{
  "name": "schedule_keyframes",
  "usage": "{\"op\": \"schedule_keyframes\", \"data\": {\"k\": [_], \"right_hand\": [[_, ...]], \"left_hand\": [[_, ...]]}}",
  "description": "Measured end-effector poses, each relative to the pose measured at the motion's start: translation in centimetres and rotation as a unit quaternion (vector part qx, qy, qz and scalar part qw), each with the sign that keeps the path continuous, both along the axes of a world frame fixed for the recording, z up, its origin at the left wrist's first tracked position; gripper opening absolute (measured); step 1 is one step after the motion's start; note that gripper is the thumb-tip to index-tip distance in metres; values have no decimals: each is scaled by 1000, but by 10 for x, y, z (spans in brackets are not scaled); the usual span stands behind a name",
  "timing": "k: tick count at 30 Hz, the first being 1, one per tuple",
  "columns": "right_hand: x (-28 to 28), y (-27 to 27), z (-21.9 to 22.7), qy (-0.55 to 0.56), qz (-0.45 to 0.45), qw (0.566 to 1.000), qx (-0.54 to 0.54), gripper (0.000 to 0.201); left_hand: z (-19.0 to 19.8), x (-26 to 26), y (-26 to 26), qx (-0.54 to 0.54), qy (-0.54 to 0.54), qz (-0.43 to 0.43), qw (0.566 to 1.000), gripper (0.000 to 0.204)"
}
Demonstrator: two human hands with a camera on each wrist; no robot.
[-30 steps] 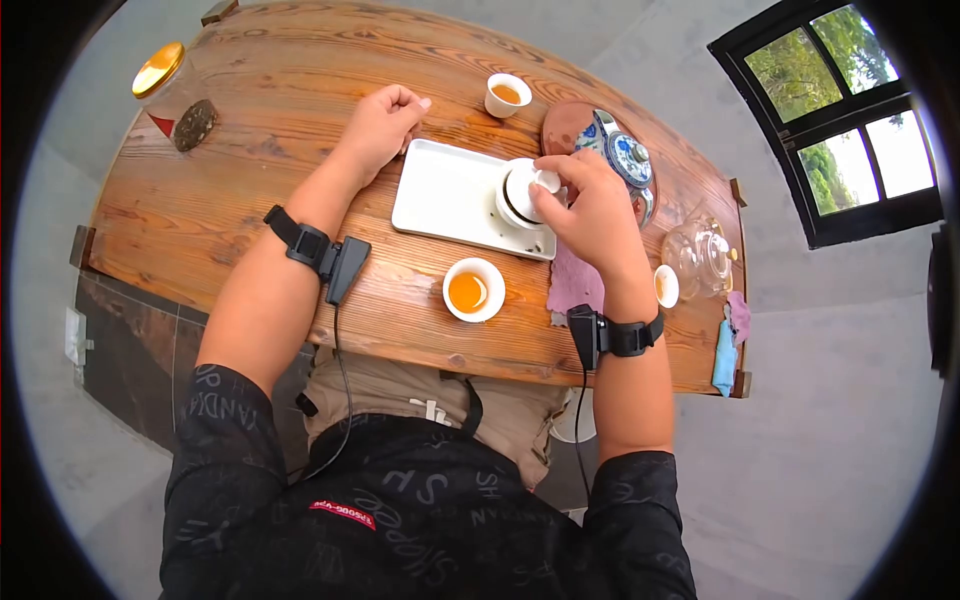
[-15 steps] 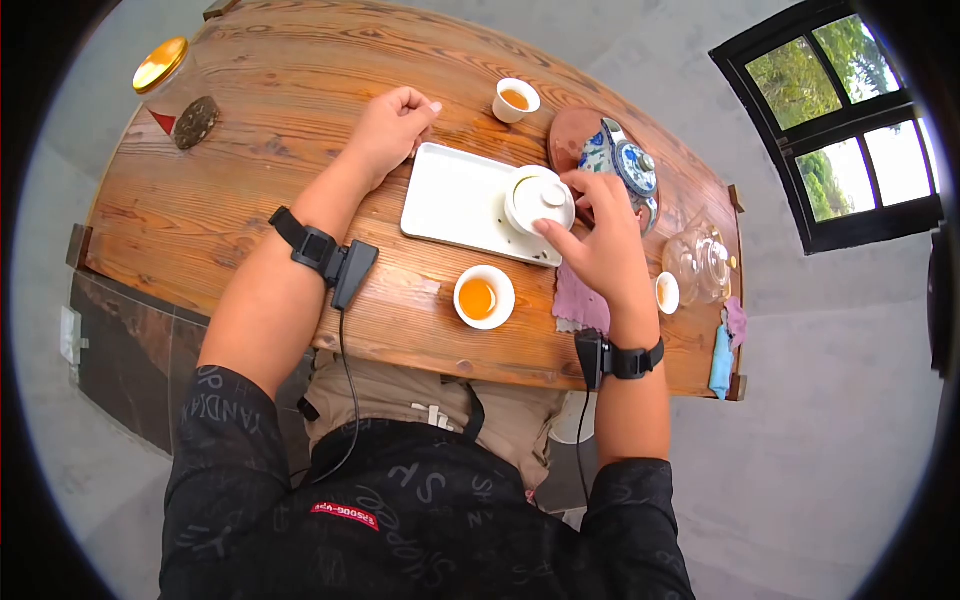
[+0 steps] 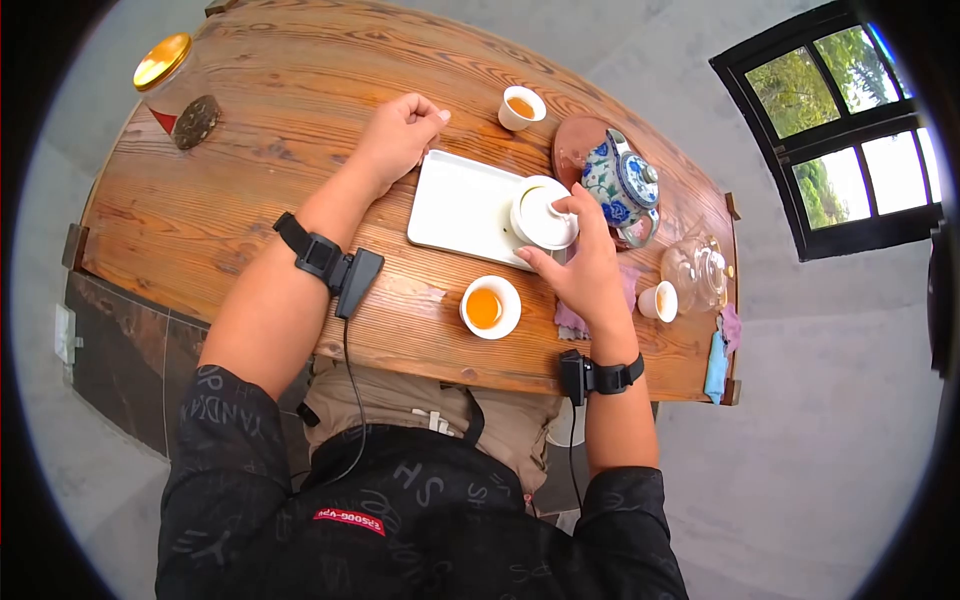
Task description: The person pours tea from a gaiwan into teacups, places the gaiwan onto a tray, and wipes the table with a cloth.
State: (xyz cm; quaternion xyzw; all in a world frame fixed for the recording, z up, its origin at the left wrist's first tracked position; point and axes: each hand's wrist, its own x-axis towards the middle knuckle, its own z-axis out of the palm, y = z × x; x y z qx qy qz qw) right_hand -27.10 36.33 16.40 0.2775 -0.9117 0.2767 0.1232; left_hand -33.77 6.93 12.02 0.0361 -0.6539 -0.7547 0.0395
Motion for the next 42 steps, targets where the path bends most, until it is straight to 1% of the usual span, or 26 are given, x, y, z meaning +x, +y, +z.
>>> {"op": "schedule_keyframes", "data": {"k": [2,6,8,9,11,14,15,17,18,20,21,22,24,25,28,32,35,37,38,40,41,42], "right_hand": [[-2,-1,-5,-3,-11,1000,-19,61],[-5,-2,-8,-34,-14,998,-48,59],[-4,-4,-4,-70,-26,994,-77,60],[-5,-3,-6,-69,-26,994,-79,60],[-7,-1,-11,-32,-26,997,-69,60],[-8,-1,-13,-51,-13,993,-105,59],[-9,-1,-15,-48,-24,992,-118,59],[-8,3,-15,-49,-14,991,-124,50],[-8,5,-12,-45,-28,990,-133,50],[-6,4,-6,-46,0,989,-144,40],[-4,2,-3,-60,-8,985,-159,29],[-4,2,-6,-58,-15,984,-167,29],[-8,0,-11,-42,-17,984,-175,24],[-8,-2,-11,-26,-21,981,-191,18],[-8,-4,-10,-41,-24,979,-198,15],[-7,-6,-12,-40,-28,976,-214,14],[-10,-7,-17,-10,-30,975,-221,14],[-10,-6,-18,-31,-35,975,-216,21],[-10,-4,-17,-30,-33,975,-216,21],[-3,-3,-7,-1,-40,990,-134,38],[-1,-1,-5,0,-37,991,-131,38],[0,0,-4,-14,-39,993,-108,46]], "left_hand": [[1,1,0,11,0,-1,1000,18],[-2,-1,0,4,8,-1,1000,18],[-2,0,0,1,6,3,1000,18],[-2,0,0,-1,6,2,1000,18],[-2,0,0,2,0,0,1000,18],[-3,-1,-1,3,5,-5,1000,17],[-3,-1,-2,-9,6,-18,1000,17],[-4,-1,-2,-7,5,-13,1000,17],[-4,-2,-1,-16,8,-29,999,17],[-5,-3,-2,-29,0,-8,1000,17],[-5,-2,-3,-27,3,-7,1000,17],[-4,-2,-3,-34,5,-14,999,17],[-4,-2,-2,-20,2,-2,1000,16],[-4,-2,-3,-25,2,-8,1000,16],[-3,-1,-3,-17,7,-10,1000,16],[-5,-1,-3,-14,7,-5,1000,15],[-6,-2,-2,-4,13,-3,1000,15],[-5,-2,-3,2,15,3,1000,15],[-5,-2,-3,5,11,2,1000,15],[-4,-2,-2,10,9,3,1000,15],[-5,-1,-2,5,7,0,1000,15],[-5,-1,-2,0,5,-3,1000,15]]}}
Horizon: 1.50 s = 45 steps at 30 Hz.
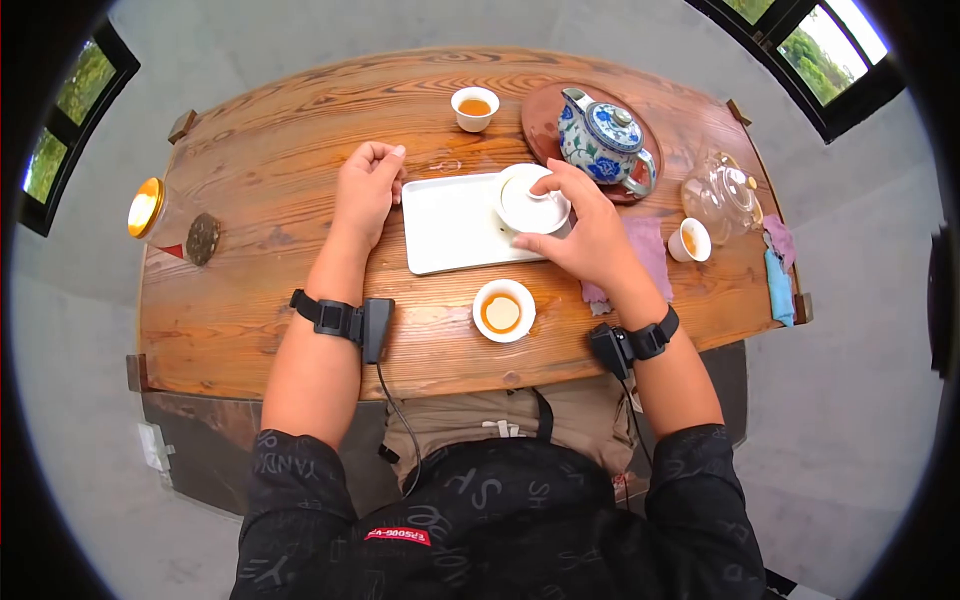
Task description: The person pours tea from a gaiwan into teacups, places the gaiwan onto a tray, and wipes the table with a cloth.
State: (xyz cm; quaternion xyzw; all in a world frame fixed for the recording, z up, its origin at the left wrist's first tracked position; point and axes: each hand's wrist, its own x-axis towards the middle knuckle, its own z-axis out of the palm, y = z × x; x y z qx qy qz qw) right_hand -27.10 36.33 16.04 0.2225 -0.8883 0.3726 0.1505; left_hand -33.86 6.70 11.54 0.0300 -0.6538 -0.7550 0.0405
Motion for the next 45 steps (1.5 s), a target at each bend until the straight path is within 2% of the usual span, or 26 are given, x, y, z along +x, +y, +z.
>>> {"op": "schedule_keyframes", "data": {"k": [1,4,12,20,23,26,32,36,38,42,45], "right_hand": [[1,0,1,-15,0,1000,23,55],[0,-2,0,-13,2,1000,18,59],[-9,-6,-17,13,-17,1000,0,54],[-43,-30,22,42,-41,998,2,50],[-64,-40,35,-35,-62,997,-7,51],[-76,-51,52,-57,-73,996,14,52],[-104,-57,57,-43,-61,995,61,54],[-116,-59,67,-53,-59,992,96,54],[-119,-61,74,-112,-68,986,101,54],[-126,-63,81,-115,-67,983,130,55],[-127,-66,85,-133,-61,983,113,55]], "left_hand": [[0,0,0,3,1,4,1000,15],[0,0,0,1,0,5,1000,15],[0,-1,0,7,3,-13,1000,15],[0,0,1,31,2,-2,1000,15],[3,0,2,36,1,-2,999,15],[0,0,3,37,5,2,999,15],[-7,-3,3,55,7,12,998,18],[-13,-7,3,30,15,19,999,21],[-13,-7,3,9,23,17,1000,22],[-9,-5,3,-16,16,24,999,25],[-8,-5,5,-22,29,27,999,17]]}}
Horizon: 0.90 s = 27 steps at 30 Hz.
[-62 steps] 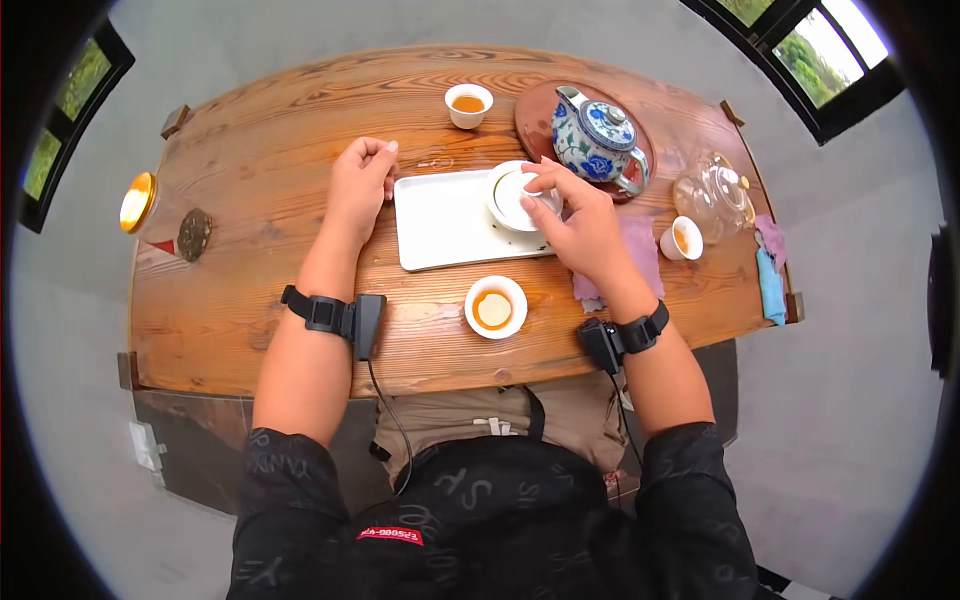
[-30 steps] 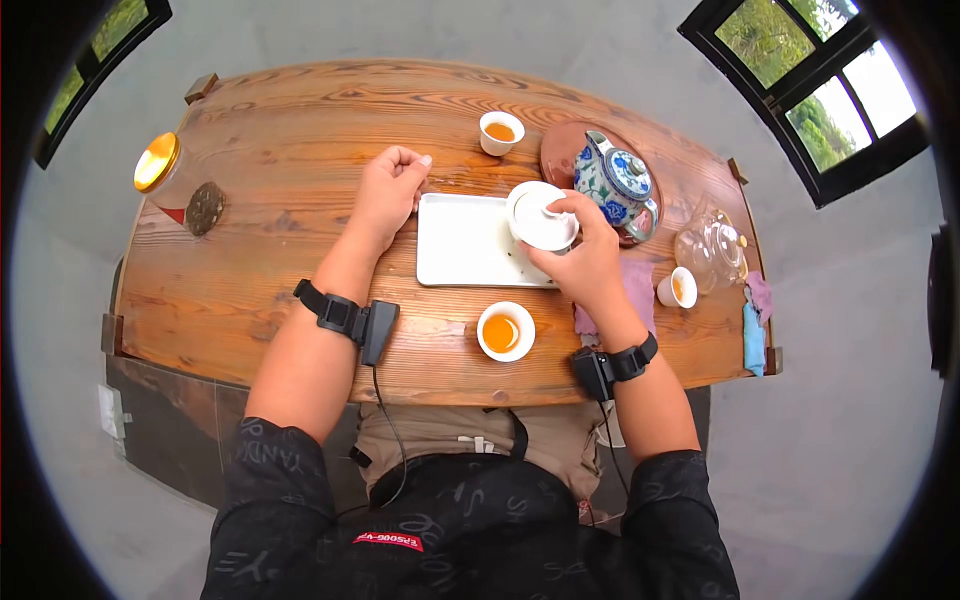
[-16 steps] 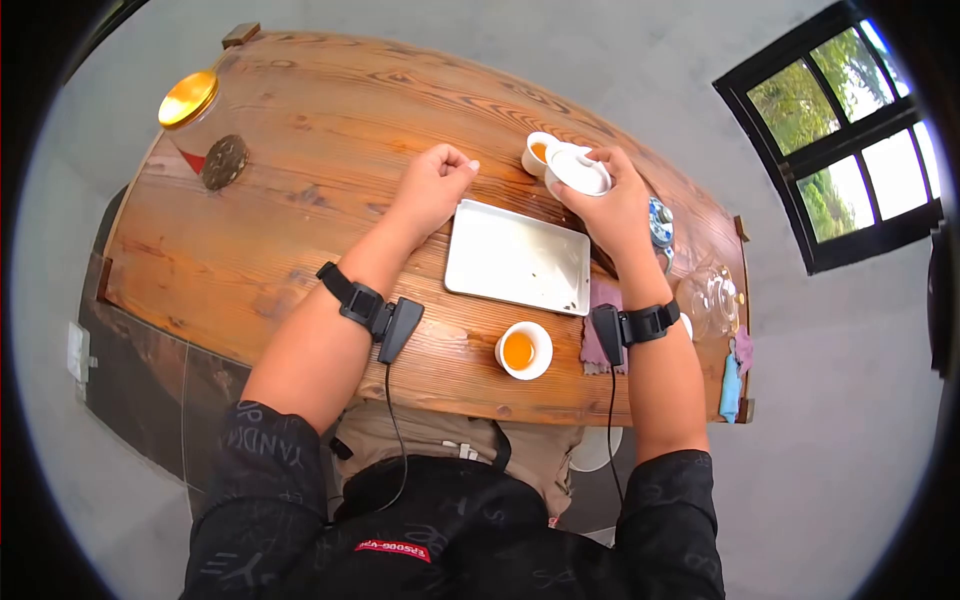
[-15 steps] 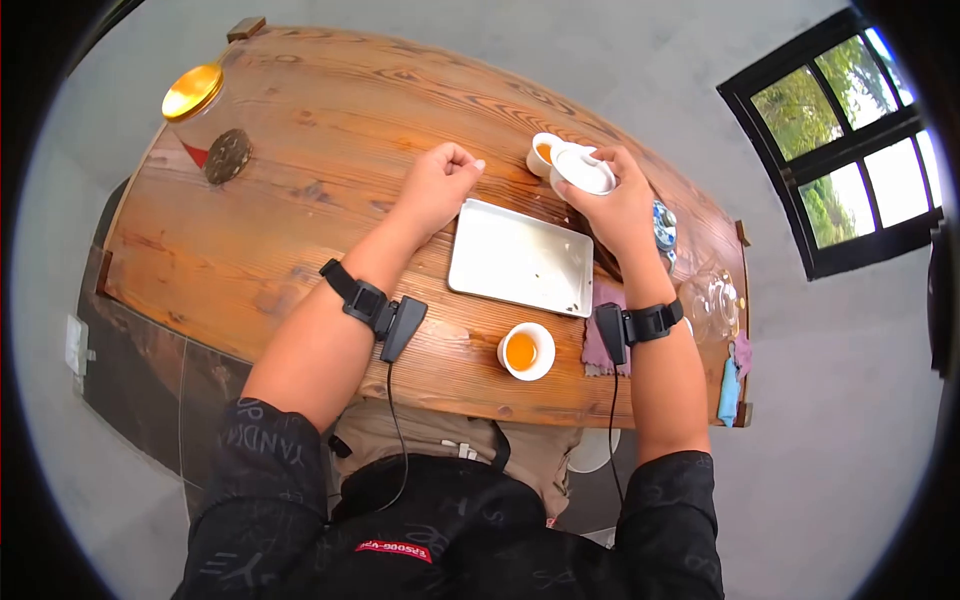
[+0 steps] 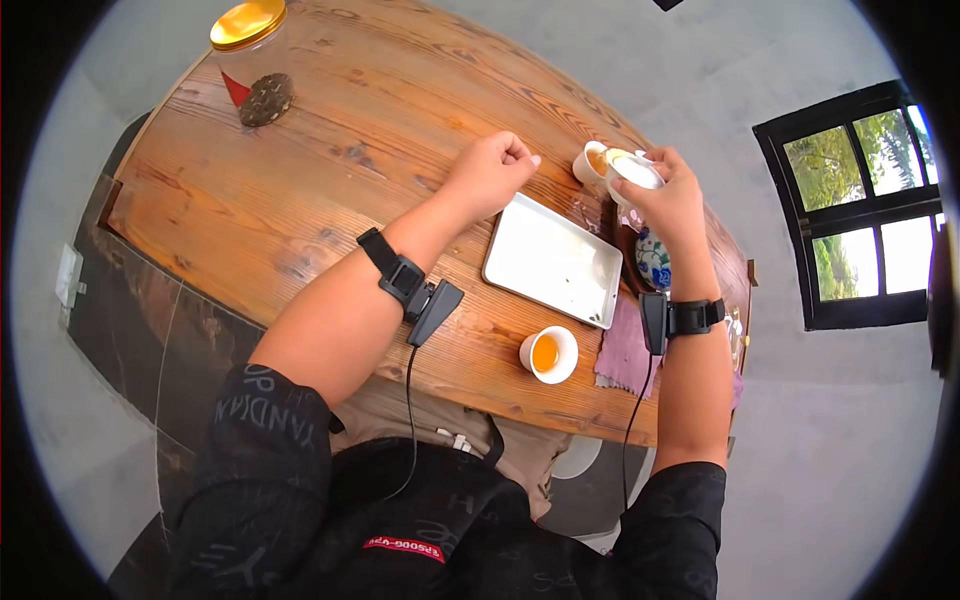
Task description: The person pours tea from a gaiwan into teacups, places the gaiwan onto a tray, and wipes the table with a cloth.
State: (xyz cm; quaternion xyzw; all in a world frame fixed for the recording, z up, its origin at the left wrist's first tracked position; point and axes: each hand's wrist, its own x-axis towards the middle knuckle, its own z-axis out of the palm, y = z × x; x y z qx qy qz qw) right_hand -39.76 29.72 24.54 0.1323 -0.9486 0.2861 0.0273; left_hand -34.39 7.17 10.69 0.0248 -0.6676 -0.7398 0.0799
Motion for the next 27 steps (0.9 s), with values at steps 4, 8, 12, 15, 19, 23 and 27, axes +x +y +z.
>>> {"op": "schedule_keyframes", "data": {"k": [4,8,12,15,19,23,27], "right_hand": [[-5,2,-4,-9,-8,1000,-28,55],[-10,6,-20,59,21,991,-117,54],[-12,4,-40,142,31,965,-218,54],[-9,3,-48,165,44,949,-264,54],[8,8,-50,171,71,934,-306,55],[43,22,-42,143,110,927,-330,55],[94,47,-42,132,154,930,-307,61]], "left_hand": [[-1,0,-1,-3,0,1,1000,17],[0,-1,0,-17,-5,5,1000,18],[-5,-4,0,-34,1,6,999,18],[-9,-7,-2,-21,2,8,1000,27],[-11,-8,-2,-18,9,-4,1000,19],[-9,-6,-4,-8,7,2,1000,29],[-2,-1,-2,-10,7,2,1000,19]]}}
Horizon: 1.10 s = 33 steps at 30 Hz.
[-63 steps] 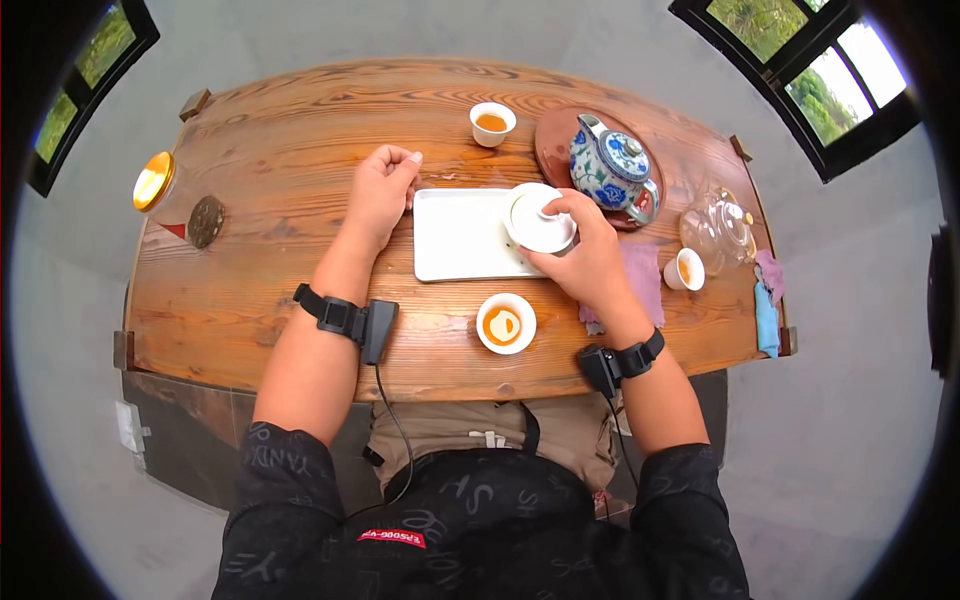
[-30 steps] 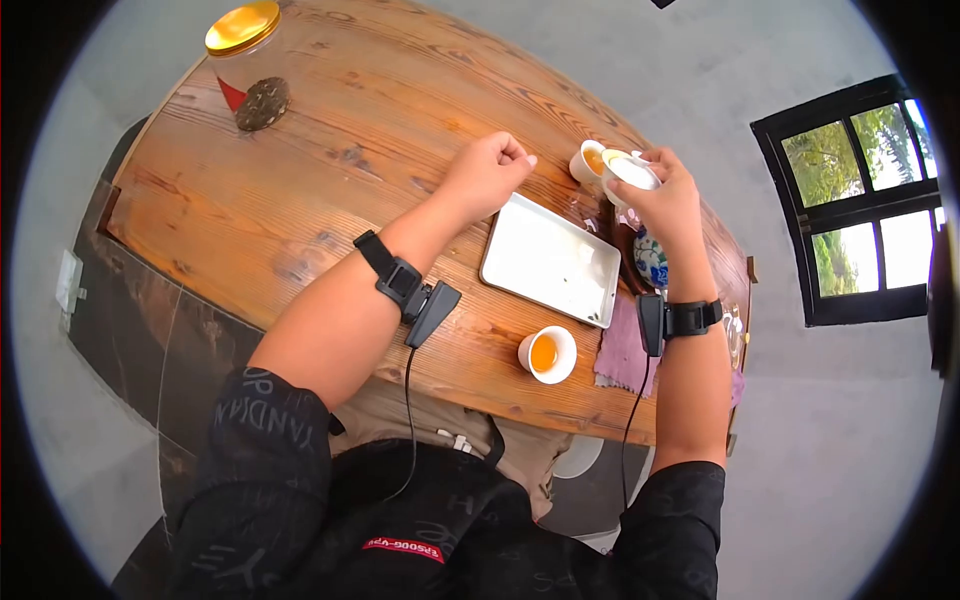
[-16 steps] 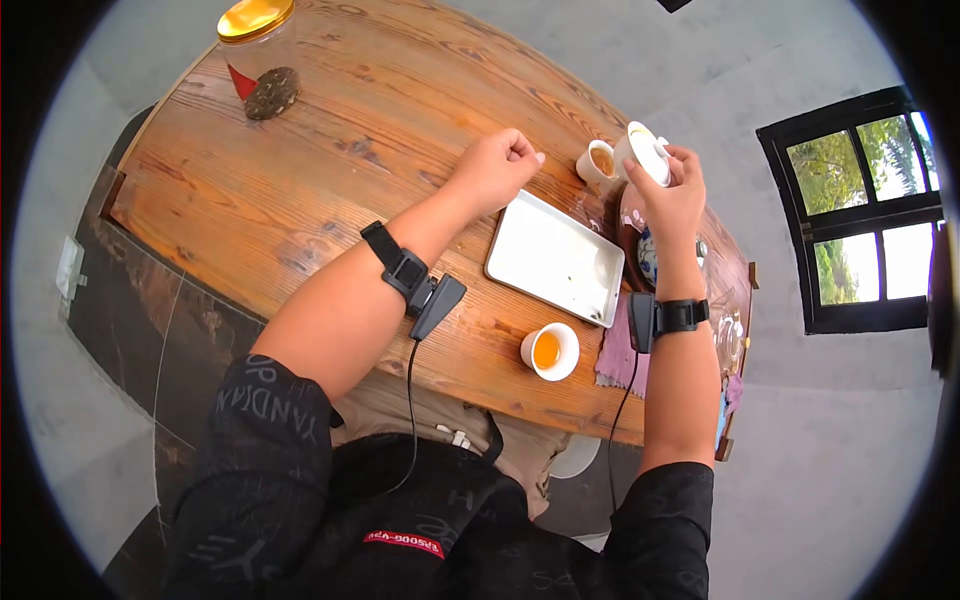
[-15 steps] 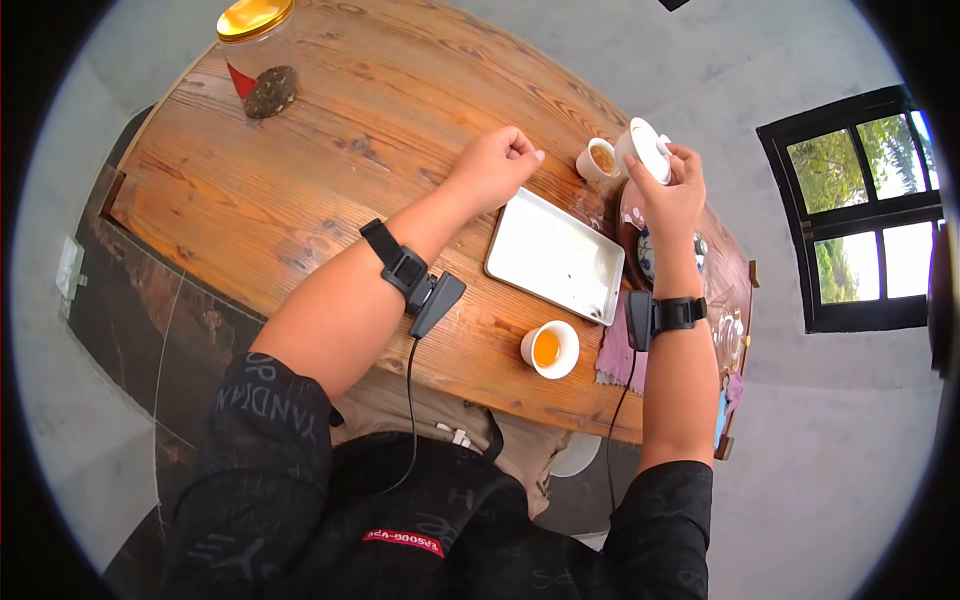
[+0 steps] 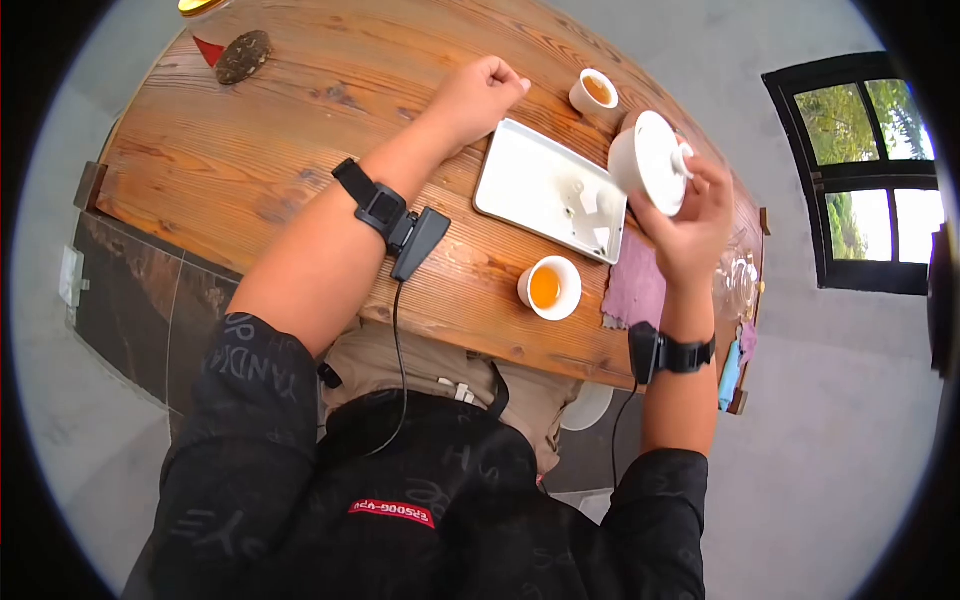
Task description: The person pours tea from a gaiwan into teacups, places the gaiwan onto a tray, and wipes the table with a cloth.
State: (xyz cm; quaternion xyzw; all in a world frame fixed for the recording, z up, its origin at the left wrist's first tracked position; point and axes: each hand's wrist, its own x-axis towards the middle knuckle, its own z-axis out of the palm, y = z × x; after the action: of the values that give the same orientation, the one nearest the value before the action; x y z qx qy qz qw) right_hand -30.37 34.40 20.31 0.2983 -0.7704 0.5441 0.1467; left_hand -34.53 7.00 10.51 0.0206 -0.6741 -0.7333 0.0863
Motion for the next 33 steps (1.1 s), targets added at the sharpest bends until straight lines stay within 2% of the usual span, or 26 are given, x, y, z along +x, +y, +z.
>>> {"op": "schedule_keyframes", "data": {"k": [3,6,7,9,10,12,14,19,28,33], "right_hand": [[37,10,2,-13,84,996,30,67],[61,23,2,-15,148,987,63,57],[69,26,7,-17,148,987,63,57],[83,27,25,3,109,968,225,51],[87,27,31,1,109,968,226,51],[93,25,41,-1,97,948,304,49],[96,24,47,1,90,944,318,49],[100,22,60,5,74,902,426,48],[97,15,70,35,84,880,465,48],[97,14,77,38,86,883,460,50]], "left_hand": [[0,0,-3,13,-3,-8,1000,21],[-1,-1,-2,14,-2,-11,1000,23],[0,0,-3,11,1,-8,1000,24],[1,1,-2,4,2,-5,1000,22],[1,2,-1,-4,6,-3,1000,20],[2,3,-2,-9,8,-4,1000,20],[2,2,-2,-14,12,-3,1000,21],[3,4,-1,-20,8,0,1000,20],[4,5,-1,-35,13,7,999,20],[5,6,-1,-31,14,3,999,21]]}}
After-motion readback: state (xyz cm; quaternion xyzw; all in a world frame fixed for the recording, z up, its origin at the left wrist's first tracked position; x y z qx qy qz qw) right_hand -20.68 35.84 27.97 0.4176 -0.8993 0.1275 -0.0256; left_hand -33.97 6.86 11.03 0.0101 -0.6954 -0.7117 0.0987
